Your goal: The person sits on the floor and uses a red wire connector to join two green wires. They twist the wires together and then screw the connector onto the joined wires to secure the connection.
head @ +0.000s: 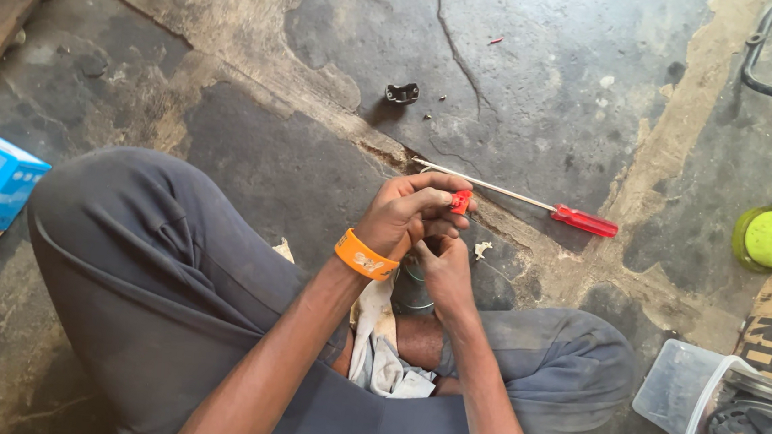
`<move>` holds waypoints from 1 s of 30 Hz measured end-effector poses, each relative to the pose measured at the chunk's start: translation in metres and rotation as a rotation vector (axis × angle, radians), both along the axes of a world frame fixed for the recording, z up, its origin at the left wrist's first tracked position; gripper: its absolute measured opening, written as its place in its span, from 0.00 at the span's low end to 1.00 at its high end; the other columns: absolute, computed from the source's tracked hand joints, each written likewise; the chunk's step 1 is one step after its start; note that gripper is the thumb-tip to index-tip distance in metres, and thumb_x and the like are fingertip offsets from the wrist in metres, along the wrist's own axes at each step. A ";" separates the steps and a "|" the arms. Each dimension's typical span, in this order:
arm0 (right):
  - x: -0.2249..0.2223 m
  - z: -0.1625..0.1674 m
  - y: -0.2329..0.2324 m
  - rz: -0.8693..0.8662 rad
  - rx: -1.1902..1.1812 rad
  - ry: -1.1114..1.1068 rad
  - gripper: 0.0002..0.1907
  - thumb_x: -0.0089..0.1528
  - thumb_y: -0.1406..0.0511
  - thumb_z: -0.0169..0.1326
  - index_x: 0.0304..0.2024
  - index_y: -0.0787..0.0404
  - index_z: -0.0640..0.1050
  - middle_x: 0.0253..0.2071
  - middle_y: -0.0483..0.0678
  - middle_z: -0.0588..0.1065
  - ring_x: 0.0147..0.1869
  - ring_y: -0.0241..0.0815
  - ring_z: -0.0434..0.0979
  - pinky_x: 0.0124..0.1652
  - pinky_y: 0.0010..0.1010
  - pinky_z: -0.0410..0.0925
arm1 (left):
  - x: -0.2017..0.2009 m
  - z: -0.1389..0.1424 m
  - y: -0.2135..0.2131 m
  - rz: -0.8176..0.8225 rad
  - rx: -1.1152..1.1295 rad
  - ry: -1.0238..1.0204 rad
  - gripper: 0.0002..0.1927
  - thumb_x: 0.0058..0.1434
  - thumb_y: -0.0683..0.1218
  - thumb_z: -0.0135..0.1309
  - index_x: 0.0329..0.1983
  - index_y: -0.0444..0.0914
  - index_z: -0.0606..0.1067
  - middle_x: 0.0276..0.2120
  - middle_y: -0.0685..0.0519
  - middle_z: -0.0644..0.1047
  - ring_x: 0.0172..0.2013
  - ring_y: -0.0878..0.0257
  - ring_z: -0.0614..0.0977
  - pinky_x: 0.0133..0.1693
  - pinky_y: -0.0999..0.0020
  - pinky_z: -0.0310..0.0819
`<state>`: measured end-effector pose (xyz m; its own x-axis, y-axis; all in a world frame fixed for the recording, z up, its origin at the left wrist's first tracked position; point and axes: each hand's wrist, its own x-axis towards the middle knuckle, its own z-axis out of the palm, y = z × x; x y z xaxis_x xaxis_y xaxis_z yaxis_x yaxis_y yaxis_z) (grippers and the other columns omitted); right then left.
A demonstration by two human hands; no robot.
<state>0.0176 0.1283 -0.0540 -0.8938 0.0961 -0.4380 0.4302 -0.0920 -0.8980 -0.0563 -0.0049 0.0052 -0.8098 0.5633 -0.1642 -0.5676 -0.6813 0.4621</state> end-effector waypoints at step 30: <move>-0.010 0.032 0.030 -0.176 -0.308 0.073 0.17 0.73 0.59 0.46 0.55 0.67 0.73 0.42 0.50 0.78 0.40 0.37 0.77 0.39 0.27 0.68 | 0.004 -0.032 0.015 0.124 -0.557 -0.001 0.10 0.60 0.42 0.59 0.43 0.32 0.79 0.32 0.51 0.83 0.30 0.66 0.85 0.28 0.73 0.78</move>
<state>0.0074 0.1583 -0.0222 -0.9055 0.1247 -0.4056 0.3191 -0.4299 -0.8446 -0.0526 0.0097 -0.0265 -0.8640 0.2924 -0.4098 -0.4995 -0.3964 0.7703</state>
